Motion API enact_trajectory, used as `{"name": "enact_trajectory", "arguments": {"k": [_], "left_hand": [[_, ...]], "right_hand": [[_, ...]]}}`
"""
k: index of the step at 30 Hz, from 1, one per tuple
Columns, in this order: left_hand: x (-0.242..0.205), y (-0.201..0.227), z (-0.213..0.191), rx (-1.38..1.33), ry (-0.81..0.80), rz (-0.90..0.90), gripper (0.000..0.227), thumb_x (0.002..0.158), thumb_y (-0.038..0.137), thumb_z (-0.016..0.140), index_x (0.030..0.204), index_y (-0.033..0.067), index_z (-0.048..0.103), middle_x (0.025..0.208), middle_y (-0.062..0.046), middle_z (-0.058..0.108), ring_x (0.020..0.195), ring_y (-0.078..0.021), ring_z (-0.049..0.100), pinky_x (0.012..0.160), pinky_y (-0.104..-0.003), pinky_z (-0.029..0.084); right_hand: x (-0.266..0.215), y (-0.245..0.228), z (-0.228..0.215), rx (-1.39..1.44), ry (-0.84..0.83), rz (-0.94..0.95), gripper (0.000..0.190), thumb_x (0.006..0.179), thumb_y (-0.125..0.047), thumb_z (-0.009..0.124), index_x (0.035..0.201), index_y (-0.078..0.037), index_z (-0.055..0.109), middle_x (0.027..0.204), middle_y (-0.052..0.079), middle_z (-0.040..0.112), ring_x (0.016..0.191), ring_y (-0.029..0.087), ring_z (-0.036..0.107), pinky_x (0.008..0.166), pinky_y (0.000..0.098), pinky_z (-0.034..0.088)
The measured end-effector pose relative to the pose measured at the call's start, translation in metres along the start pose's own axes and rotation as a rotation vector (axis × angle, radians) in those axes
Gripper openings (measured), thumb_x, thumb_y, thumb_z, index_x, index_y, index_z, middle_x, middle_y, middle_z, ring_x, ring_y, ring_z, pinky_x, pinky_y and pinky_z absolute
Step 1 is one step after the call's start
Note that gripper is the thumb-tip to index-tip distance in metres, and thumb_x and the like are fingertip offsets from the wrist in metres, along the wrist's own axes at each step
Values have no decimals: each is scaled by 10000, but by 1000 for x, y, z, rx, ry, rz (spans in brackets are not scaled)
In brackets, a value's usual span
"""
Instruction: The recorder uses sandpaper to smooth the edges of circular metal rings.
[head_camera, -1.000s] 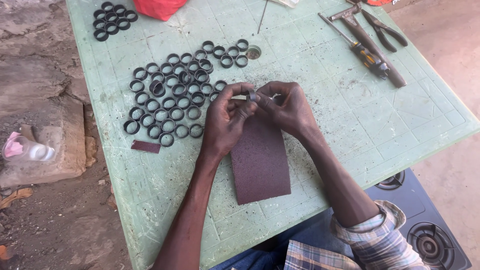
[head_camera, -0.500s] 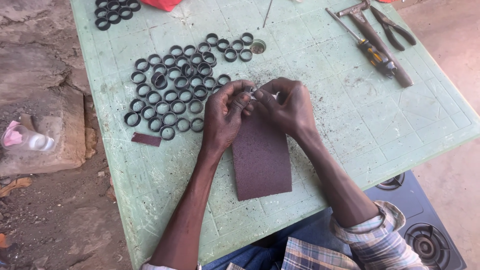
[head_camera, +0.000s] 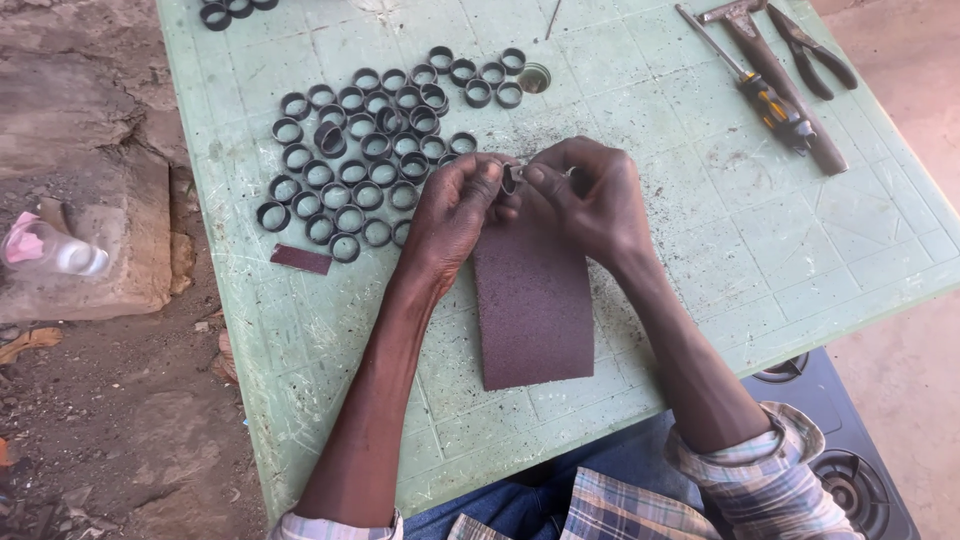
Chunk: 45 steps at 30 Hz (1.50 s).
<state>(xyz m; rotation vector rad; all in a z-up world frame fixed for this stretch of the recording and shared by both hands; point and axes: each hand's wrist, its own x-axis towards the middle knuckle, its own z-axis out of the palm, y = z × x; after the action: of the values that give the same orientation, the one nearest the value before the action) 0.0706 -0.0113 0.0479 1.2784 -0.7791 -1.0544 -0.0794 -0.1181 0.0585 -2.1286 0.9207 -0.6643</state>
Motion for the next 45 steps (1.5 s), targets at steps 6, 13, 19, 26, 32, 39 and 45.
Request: {"name": "enact_trajectory", "arguments": {"k": [6, 13, 19, 26, 32, 39, 45], "left_hand": [[-3, 4, 1, 23, 8, 169, 308, 1048, 225, 598, 1294, 47, 652, 968, -64, 674, 870, -92, 675, 806, -269, 613], [-5, 6, 9, 108, -8, 208, 294, 981, 165, 687, 1250, 58, 635, 1138, -60, 692, 865, -78, 700, 772, -251, 630], [-2, -6, 5, 137, -10, 272, 285, 1047, 233, 629, 1254, 40, 663, 980, -47, 684, 821, -81, 657, 716, -246, 585], [-3, -2, 6, -43, -5, 299, 319, 1076, 274, 590, 1268, 27, 650, 1028, -51, 717, 860, -85, 668, 786, -250, 600], [-5, -2, 10, -5, 18, 303, 311, 1080, 258, 570, 1255, 23, 676, 1001, -50, 714, 857, -92, 689, 789, -259, 630], [-5, -2, 5, 26, -34, 344, 329, 1103, 261, 561, 1273, 4, 677, 963, -47, 705, 860, -96, 694, 795, -258, 632], [-7, 4, -1, 167, -70, 360, 370, 1099, 338, 563, 1254, 30, 697, 959, -32, 705, 845, -79, 692, 762, -235, 610]], "right_hand": [[-3, -13, -15, 236, -145, 187, 240, 909, -302, 756, 990, -76, 741, 851, 32, 761, 745, 103, 689, 652, 310, 558], [-3, -5, -16, 301, -157, 147, 288, 935, -343, 751, 976, -58, 761, 843, 49, 763, 755, 100, 681, 706, 318, 552], [-4, -4, -17, 371, -202, 225, 283, 916, -329, 741, 975, -53, 771, 809, 49, 766, 707, 87, 691, 665, 278, 573], [-4, 0, -18, 650, -314, 141, 254, 965, -287, 737, 938, -34, 742, 793, 8, 725, 693, 53, 628, 650, 236, 511], [-8, -1, -11, 621, -231, 158, 249, 975, -287, 723, 900, -50, 729, 729, 16, 695, 612, 63, 598, 596, 235, 507], [-9, 1, -6, 655, -167, 208, 223, 979, -264, 717, 923, -48, 723, 744, 25, 718, 608, 64, 612, 570, 236, 518], [-9, 3, -3, 381, -111, 102, 242, 979, -286, 751, 931, -51, 716, 755, 23, 713, 649, 65, 631, 590, 258, 521]]}}
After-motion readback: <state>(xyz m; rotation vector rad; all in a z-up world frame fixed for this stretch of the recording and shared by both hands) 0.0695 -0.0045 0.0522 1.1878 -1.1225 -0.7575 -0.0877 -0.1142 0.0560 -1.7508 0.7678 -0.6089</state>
